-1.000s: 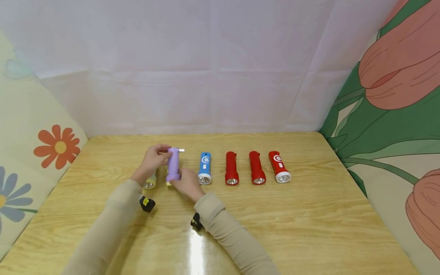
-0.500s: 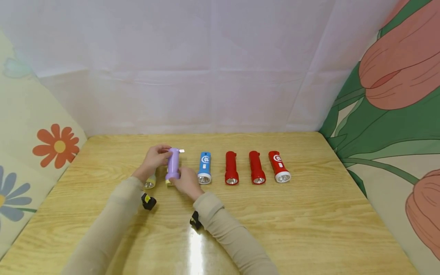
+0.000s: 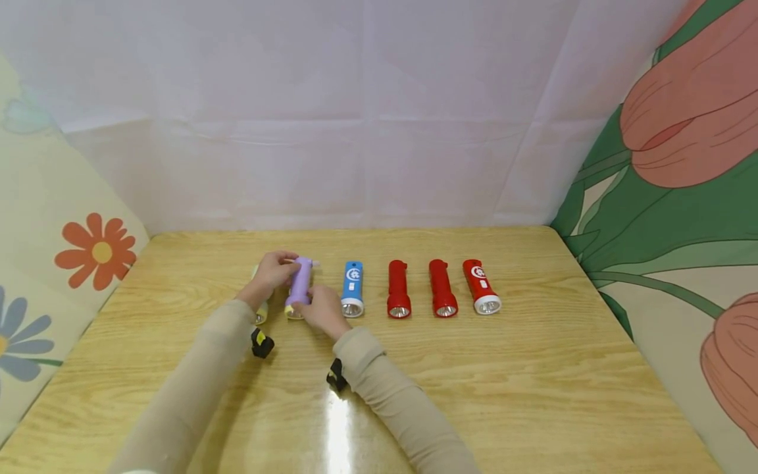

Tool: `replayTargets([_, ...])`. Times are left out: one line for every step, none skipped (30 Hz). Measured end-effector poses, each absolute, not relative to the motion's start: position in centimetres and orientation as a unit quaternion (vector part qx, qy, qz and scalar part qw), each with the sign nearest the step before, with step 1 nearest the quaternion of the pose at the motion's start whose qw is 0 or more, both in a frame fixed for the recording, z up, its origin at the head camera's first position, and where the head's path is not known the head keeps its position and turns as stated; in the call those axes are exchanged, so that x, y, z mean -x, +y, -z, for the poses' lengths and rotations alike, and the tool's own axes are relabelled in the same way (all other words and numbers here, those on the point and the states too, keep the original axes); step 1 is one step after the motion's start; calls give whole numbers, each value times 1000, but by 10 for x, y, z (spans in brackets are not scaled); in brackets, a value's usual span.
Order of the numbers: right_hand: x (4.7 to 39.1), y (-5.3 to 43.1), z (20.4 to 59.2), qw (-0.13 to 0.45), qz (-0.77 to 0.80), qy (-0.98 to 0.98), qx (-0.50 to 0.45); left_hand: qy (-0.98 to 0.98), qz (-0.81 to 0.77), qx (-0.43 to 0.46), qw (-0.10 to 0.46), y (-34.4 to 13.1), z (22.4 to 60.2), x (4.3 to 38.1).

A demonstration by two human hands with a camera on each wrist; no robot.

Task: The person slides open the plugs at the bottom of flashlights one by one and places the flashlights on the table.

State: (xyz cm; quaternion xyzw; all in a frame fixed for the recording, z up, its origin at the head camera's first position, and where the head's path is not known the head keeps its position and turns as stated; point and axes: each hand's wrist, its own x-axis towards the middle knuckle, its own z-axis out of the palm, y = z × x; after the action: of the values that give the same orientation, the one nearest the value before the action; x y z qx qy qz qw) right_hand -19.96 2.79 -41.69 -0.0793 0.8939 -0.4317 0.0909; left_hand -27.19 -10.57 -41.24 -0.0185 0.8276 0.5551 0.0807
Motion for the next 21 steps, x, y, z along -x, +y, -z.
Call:
replayTargets([200, 28, 417, 89, 432, 894, 80, 829, -553, 19, 82, -106, 413, 272])
replayTargets([200, 28, 417, 88, 433, 893, 81, 831, -549, 20, 84, -105, 413, 273])
replayTargets([200, 29, 417, 87, 434, 893, 81, 834, -545, 21, 84, -105, 414, 273])
replayTargets([200, 29, 418, 86, 435, 893, 80, 836, -542, 22, 84, -105, 414, 274])
replayTargets([200, 29, 418, 88, 437, 892, 79, 836, -541, 25, 86, -105, 415, 274])
replayTargets([200, 29, 418, 87, 436, 892, 80, 838, -538, 27, 87, -105, 415, 275])
replayTargets([200, 29, 417, 86, 435, 893, 80, 839, -536, 30, 89, -105, 416, 275])
replayTargets([200, 29, 417, 86, 434, 893, 80, 840, -534, 31, 92, -105, 417, 275])
replayTargets([200, 29, 417, 86, 433, 894, 81, 840, -533, 34, 94, -105, 418, 276])
replayTargets([200, 29, 418, 85, 433, 894, 82, 840, -532, 37, 97, -105, 418, 276])
replayTargets([200, 29, 418, 85, 432, 894, 82, 841, -531, 39, 100, -105, 419, 276])
replayTargets([200, 29, 418, 84, 431, 895, 83, 841, -529, 41, 102, -105, 419, 276])
replayTargets([200, 29, 418, 85, 431, 894, 82, 841, -529, 43, 103, -104, 419, 277])
replayTargets([200, 29, 418, 85, 431, 895, 82, 842, -527, 44, 104, -104, 420, 277])
replayTargets([200, 29, 418, 85, 430, 895, 81, 843, -526, 45, 105, -104, 420, 277])
replayTargets([201, 29, 418, 85, 428, 896, 80, 845, -522, 45, 105, -104, 419, 277])
replayTargets([201, 29, 418, 84, 427, 897, 80, 846, -521, 44, 106, -104, 419, 277])
replayTargets([201, 29, 418, 84, 426, 897, 79, 847, -519, 44, 105, -104, 419, 277])
replayTargets([201, 29, 418, 85, 427, 897, 79, 848, -517, 44, 105, -104, 419, 277])
replayTargets([201, 29, 418, 84, 427, 897, 79, 849, -516, 43, 104, -104, 419, 276])
replayTargets([201, 29, 418, 84, 428, 896, 80, 850, -515, 42, 103, -104, 419, 276])
